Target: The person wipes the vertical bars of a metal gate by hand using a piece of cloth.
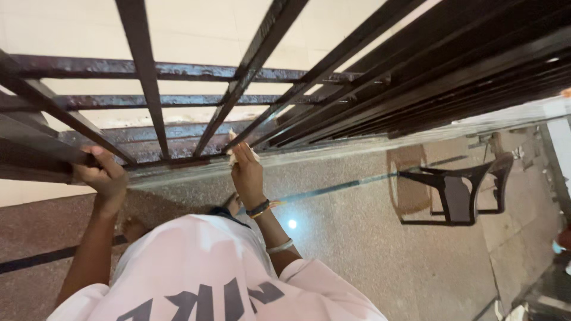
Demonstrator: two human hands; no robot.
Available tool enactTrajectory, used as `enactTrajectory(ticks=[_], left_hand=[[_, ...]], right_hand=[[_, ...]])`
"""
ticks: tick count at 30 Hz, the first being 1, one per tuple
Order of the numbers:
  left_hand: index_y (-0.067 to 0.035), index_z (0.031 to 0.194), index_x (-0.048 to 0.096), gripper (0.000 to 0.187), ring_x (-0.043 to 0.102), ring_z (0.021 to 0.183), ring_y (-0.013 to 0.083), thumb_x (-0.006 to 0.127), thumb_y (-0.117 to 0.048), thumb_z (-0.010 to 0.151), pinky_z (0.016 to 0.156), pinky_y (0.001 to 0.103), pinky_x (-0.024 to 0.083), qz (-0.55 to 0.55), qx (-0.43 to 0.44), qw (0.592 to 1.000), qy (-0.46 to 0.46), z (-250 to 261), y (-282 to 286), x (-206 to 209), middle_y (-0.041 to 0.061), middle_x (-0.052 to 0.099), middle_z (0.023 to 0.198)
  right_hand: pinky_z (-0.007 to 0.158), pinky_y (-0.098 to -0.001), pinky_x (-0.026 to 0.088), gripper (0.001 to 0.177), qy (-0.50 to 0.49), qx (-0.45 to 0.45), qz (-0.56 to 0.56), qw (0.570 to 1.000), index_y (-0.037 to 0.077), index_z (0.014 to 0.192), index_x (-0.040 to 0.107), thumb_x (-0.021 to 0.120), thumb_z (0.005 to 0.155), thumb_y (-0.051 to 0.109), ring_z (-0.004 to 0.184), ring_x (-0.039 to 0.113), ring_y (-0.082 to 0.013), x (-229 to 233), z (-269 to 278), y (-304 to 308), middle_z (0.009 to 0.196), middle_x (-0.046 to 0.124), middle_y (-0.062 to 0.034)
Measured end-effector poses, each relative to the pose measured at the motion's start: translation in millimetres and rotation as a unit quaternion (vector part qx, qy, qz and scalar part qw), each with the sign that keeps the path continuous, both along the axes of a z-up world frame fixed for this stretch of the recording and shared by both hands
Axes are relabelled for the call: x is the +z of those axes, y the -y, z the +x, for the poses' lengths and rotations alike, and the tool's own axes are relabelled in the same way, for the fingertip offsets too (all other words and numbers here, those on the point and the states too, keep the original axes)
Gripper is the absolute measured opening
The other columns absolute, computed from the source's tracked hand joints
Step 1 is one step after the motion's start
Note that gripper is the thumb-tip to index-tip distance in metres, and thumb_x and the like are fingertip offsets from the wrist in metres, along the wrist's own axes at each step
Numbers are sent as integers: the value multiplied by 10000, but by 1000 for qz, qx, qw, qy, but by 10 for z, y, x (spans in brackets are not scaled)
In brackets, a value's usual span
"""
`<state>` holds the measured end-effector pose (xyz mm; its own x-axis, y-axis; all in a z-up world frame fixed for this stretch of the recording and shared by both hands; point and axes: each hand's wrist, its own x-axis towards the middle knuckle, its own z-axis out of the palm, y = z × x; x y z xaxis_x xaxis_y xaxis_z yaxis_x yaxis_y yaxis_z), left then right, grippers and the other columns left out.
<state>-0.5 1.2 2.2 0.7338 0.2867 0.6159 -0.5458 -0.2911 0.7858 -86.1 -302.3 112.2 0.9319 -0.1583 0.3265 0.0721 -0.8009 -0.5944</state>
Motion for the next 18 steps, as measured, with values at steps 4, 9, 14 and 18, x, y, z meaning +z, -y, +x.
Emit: enactTrajectory(ticks=[4,9,14,18], left_hand=[[-10,1086,442,204,445,613,136,452,-166,1218,570,255,361,-20,-10,999,-32,-1,-11,-65,45,473,768],[6,1102,447,236,495,671,131,466,-171,1256,647,258,425,1,-6,1000,-2,-57,-21,-73,46,518,809],[-17,1001,495,288,547,712,149,480,-134,1264,666,256,435,3,-21,999,-36,-105,-60,-30,60,568,827],[6,1083,492,202,561,701,130,487,-117,1242,648,235,436,1,-7,999,-37,-70,1,40,45,575,825]], right_hand=[[1010,-469,547,791,39,66,15,997,85,1521,489,528,759,-125,1308,576,-431,124,-113,15,1506,514,-148],[626,-390,587,727,-61,58,-42,996,123,1481,492,531,794,-111,772,717,-312,176,-283,50,1575,489,-136],[603,-418,564,645,-58,27,-121,991,135,1456,516,607,841,-36,736,704,-325,194,-121,87,1546,521,-85],[634,-425,574,667,-56,50,-91,993,100,1449,494,577,808,-68,788,707,-347,319,-219,13,1531,519,-142]])
